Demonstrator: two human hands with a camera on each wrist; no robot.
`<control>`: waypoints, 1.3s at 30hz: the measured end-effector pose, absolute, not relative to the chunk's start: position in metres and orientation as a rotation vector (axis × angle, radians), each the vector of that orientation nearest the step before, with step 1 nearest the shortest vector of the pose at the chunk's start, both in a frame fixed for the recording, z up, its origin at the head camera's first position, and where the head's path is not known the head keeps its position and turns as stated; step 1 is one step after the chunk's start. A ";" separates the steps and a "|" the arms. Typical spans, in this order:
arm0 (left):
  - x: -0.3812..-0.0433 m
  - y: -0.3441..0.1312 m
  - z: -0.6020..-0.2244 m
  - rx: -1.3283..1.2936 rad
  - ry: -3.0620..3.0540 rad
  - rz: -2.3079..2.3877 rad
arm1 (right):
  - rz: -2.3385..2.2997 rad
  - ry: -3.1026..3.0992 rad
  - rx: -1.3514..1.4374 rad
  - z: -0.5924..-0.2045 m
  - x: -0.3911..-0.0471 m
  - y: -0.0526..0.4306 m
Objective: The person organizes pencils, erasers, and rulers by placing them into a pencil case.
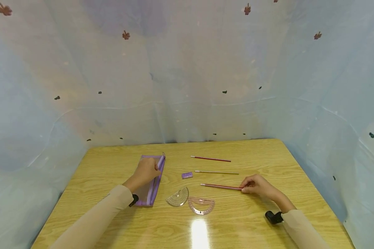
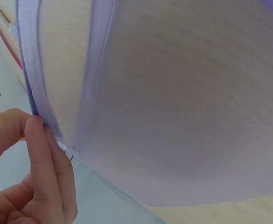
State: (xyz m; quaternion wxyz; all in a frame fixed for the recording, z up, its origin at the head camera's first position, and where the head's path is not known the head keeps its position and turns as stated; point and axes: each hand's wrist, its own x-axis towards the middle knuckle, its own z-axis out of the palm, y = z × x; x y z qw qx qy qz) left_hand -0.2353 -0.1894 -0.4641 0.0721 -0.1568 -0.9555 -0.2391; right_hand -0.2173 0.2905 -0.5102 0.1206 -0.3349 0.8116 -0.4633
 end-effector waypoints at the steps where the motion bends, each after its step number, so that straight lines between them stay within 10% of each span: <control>1: -0.235 -0.189 -0.463 -0.480 -2.852 -0.721 | -1.360 2.368 -0.960 -0.509 -0.217 0.290; 39: -0.233 -0.193 -0.453 -0.389 -2.925 -0.778 | -1.431 2.424 -0.696 -0.490 -0.219 0.256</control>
